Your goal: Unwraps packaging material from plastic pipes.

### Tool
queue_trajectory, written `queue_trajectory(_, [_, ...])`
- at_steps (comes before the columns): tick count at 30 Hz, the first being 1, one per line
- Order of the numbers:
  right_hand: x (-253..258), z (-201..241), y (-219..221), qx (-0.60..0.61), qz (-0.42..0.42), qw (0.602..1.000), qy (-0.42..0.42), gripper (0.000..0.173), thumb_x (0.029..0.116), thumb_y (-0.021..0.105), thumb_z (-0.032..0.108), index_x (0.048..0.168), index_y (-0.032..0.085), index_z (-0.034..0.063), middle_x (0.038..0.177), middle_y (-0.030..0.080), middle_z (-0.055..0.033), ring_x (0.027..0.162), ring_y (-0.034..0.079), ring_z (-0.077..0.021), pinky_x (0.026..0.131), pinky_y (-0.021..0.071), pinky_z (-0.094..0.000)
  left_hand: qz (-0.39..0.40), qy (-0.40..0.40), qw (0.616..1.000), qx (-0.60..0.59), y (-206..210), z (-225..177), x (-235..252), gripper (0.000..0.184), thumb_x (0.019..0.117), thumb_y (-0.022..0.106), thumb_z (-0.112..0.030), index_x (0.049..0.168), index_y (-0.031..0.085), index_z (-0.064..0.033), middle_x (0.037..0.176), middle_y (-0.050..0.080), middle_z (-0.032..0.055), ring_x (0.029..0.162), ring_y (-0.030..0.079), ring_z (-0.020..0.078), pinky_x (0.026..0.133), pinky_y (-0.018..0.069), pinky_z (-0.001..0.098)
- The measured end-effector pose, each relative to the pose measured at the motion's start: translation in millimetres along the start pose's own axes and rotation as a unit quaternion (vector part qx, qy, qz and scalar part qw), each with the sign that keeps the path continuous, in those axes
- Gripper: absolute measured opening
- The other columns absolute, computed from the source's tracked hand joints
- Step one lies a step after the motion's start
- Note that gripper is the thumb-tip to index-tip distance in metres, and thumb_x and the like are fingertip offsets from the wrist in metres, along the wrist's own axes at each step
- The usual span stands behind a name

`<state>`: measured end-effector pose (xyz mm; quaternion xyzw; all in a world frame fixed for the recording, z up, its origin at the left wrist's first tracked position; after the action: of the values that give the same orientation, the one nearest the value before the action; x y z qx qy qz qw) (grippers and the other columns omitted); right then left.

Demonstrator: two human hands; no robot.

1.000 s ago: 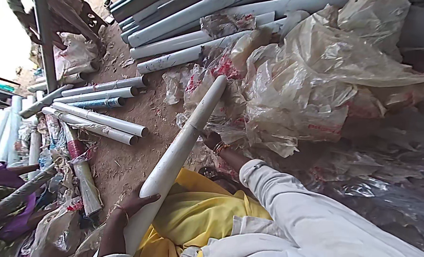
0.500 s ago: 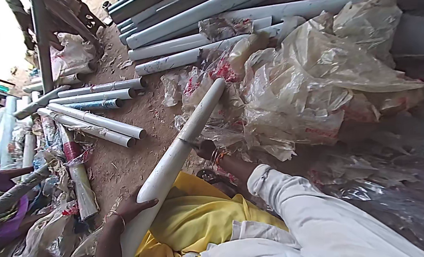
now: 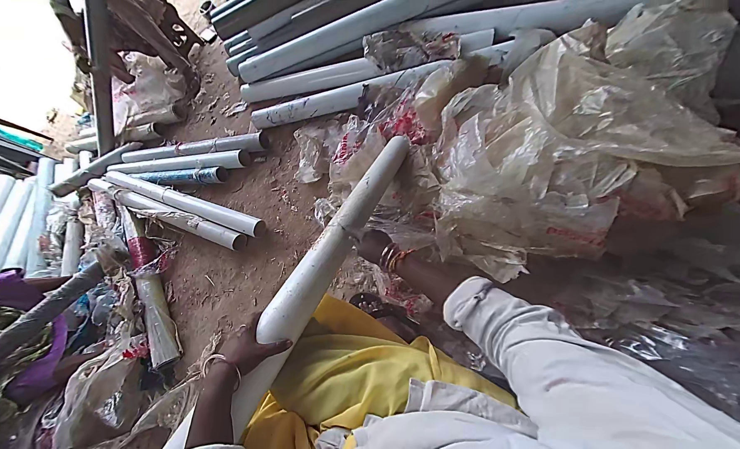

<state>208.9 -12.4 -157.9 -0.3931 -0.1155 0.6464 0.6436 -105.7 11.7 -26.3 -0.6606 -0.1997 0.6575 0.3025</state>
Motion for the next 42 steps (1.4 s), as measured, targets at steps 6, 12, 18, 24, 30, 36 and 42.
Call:
queue_trajectory(6, [-24, 13, 4, 0.044, 0.004, 0.996, -0.071, 0.037, 0.1086, 0.047, 0.02, 0.14, 0.064, 0.0082, 0.128, 0.068, -0.0225, 0.12, 0.064, -0.04, 0.102, 0.0474, -0.0585, -0.026, -0.034, 0.994, 0.101, 14, -19, -19, 0.113, 0.0772, 0.079, -0.065, 0.162, 0.024, -0.0146, 0.147, 0.051, 0.0233, 0.132, 0.054, 0.0404, 0.108, 0.0422, 0.0599])
queue_trajectory(12, [-32, 29, 5, 0.087, 0.045, 0.989, -0.109, 0.038, 0.1082, 0.046, 0.014, 0.142, 0.062, 0.0083, 0.132, 0.067, -0.0201, 0.125, 0.062, -0.0365, 0.108, 0.0433, -0.0553, -0.044, -0.032, 0.993, 0.103, 15, -27, -27, 0.115, 0.0774, 0.079, -0.064, 0.162, 0.022, -0.0123, 0.149, 0.049, 0.0239, 0.134, 0.052, 0.041, 0.109, 0.042, 0.0592])
queue_trajectory(18, [3, -33, -7, 0.121, -0.057, 0.991, 0.021, 0.038, 0.11, 0.045, 0.021, 0.138, 0.063, 0.004, 0.133, 0.066, -0.0232, 0.127, 0.061, -0.0406, 0.109, 0.0435, -0.0597, -0.059, -0.033, 0.992, 0.104, 21, -25, -28, 0.114, 0.0779, 0.08, -0.061, 0.163, 0.02, -0.0155, 0.151, 0.047, 0.0236, 0.137, 0.049, 0.0409, 0.109, 0.0411, 0.0596])
queue_trajectory(24, [-75, 38, 28, 0.099, 0.042, 0.982, -0.155, 0.039, 0.1093, 0.045, 0.021, 0.141, 0.062, 0.0071, 0.131, 0.066, -0.02, 0.124, 0.063, -0.0343, 0.107, 0.0448, -0.053, -0.041, -0.015, 0.995, 0.094, 23, -19, -45, 0.114, 0.0771, 0.083, -0.058, 0.164, 0.02, -0.0192, 0.152, 0.045, 0.0248, 0.137, 0.048, 0.043, 0.11, 0.0398, 0.0612])
queue_trajectory(30, [-87, 19, 40, 0.127, -0.058, 0.974, -0.179, 0.034, 0.1074, 0.05, 0.018, 0.134, 0.069, 0.0098, 0.12, 0.072, -0.0204, 0.112, 0.069, -0.0362, 0.099, 0.0504, -0.0545, -0.021, -0.043, 0.994, 0.098, 39, 6, -90, 0.117, 0.0758, 0.085, -0.057, 0.164, 0.017, -0.0211, 0.155, 0.04, 0.0253, 0.14, 0.043, 0.0445, 0.11, 0.0394, 0.0606])
queue_trajectory(36, [-102, 8, 73, 0.123, -0.086, 0.975, -0.16, 0.039, 0.1073, 0.049, 0.021, 0.143, 0.063, 0.015, 0.117, 0.07, -0.024, 0.1, 0.07, -0.0385, 0.088, 0.054, -0.0545, -0.051, -0.038, 0.996, 0.061, 48, 57, -125, 0.12, 0.0675, 0.094, -0.046, 0.163, 0.025, -0.0194, 0.154, 0.04, 0.0257, 0.142, 0.039, 0.0464, 0.111, 0.0355, 0.0632])
queue_trajectory(42, [-97, 21, 74, 0.146, -0.034, 0.971, -0.188, 0.037, 0.1076, 0.048, 0.02, 0.134, 0.066, 0.0002, 0.12, 0.07, -0.0258, 0.109, 0.069, -0.0391, 0.098, 0.051, -0.0531, 0.026, -0.086, 0.981, 0.173, 31, 7, -97, 0.116, 0.0784, 0.079, -0.063, 0.156, 0.024, 0.0036, 0.159, 0.032, 0.0278, 0.152, 0.023, 0.0411, 0.12, 0.0174, 0.0613])
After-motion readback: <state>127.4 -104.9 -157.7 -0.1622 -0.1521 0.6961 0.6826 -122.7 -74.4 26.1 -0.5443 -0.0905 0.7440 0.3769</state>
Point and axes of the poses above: each hand's wrist, its own x-axis towards the middle knuckle, its own y-axis out of the palm, z = x × y, the point moved 4 cm from there along x, towards the middle knuckle
